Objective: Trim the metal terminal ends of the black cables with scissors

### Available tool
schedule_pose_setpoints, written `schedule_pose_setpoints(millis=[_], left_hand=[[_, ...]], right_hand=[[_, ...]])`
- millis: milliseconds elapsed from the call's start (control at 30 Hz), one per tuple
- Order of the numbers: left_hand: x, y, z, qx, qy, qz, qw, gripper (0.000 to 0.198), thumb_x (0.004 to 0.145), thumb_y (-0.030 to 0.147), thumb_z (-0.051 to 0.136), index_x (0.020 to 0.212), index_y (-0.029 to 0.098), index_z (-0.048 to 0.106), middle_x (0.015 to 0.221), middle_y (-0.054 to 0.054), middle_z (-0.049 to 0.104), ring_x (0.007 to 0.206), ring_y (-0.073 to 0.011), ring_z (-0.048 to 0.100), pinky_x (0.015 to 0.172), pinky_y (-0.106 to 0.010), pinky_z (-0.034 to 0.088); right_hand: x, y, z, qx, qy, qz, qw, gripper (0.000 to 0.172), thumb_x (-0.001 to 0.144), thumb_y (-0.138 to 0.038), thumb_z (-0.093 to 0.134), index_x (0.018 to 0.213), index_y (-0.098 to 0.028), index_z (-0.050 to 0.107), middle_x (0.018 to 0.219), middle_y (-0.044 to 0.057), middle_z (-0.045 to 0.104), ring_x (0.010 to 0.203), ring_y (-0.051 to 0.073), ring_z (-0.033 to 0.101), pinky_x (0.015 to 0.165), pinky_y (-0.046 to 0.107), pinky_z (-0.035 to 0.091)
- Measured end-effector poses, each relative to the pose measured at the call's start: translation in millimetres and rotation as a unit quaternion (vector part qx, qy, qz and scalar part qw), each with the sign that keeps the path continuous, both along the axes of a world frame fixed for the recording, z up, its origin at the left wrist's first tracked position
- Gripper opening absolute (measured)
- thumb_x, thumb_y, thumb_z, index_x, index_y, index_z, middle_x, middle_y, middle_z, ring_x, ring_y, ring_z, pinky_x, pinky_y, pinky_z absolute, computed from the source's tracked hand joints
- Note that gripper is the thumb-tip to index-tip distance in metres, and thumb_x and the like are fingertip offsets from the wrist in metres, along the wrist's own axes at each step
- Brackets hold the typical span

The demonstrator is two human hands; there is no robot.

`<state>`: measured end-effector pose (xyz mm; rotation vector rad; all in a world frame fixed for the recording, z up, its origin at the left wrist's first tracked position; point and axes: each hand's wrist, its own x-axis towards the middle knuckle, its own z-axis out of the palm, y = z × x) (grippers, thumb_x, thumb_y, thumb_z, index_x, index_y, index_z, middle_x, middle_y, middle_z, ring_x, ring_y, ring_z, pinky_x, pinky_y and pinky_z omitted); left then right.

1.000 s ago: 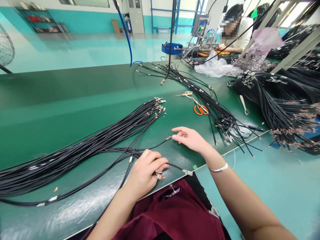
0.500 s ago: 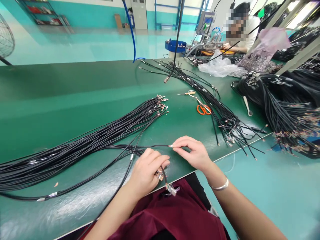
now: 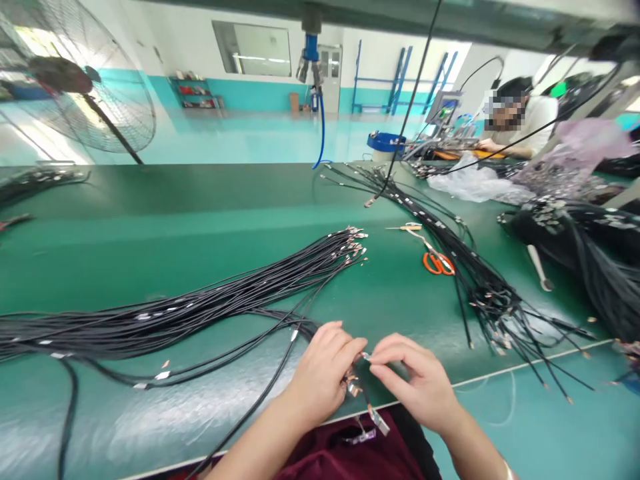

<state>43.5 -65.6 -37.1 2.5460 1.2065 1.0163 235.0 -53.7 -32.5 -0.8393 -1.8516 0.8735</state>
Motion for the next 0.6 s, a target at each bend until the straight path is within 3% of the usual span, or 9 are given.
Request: schedule_pose_setpoints(millis=[100,200,400,500,600], left_hand=[[-1,1,-2.8,-0.024,0.016,0.004,1.0,0.025,0.091,0.013,0.037,0.104,0.015,0.058,0.077,-0.005,0.06,0.072,-0.0192,0.05,0.069,-0.035,0.044],[-2,1,-4.5,-0.048,0.02,0.002,0.999,0.026,0.089,0.009,0.038,0.105,0.017,0.057,0.073,-0.003,0.058,0.068,-0.0184,0.047,0.065,-0.032,0.04],[-1,0,-5.1,-0.045,0.004,0.018,0.999,0.017,0.092,0.015,0.045,0.106,0.018,0.054,0.073,-0.002,0.059,0.067,-0.0172,0.048,0.064,-0.03,0.037],[0,0,-6.6,-0.034,0.01,0.015,0.999,0.015,0.093,0.014,0.044,0.103,0.018,0.054,0.07,-0.001,0.058,0.064,-0.0166,0.048,0.064,-0.03,0.036],[0,0,-9.0,-0.038,0.026,0.016,0.999,0.017,0.092,0.012,0.043,0.1,0.018,0.055,0.069,-0.001,0.058,0.063,-0.0167,0.048,0.063,-0.03,0.035]], right_hand=[[4,16,-0.9,-0.125,-0.007,-0.015,0.992,0.013,0.088,-0.026,0.056,0.093,-0.019,0.065,0.075,0.003,0.068,0.068,0.014,0.066,0.064,0.025,0.055],[7,45,-2.3,-0.164,-0.089,-0.037,0.982,0.021,0.089,-0.03,0.051,0.098,-0.017,0.065,0.077,0.004,0.07,0.069,0.015,0.067,0.066,0.026,0.056],[-6,127,-17.0,-0.096,-0.197,-0.058,0.974,0.015,0.083,-0.021,0.057,0.091,-0.021,0.07,0.084,0.003,0.07,0.073,0.016,0.065,0.074,0.032,0.053],[-21,167,-23.5,-0.028,-0.227,-0.078,0.97,0.02,0.083,-0.016,0.057,0.096,-0.021,0.071,0.092,0.004,0.066,0.072,0.015,0.062,0.077,0.033,0.052],[-36,194,-26.4,0.044,-0.244,-0.051,0.967,0.024,0.082,-0.016,0.062,0.103,-0.026,0.07,0.101,0.003,0.063,0.081,0.014,0.061,0.081,0.031,0.051]])
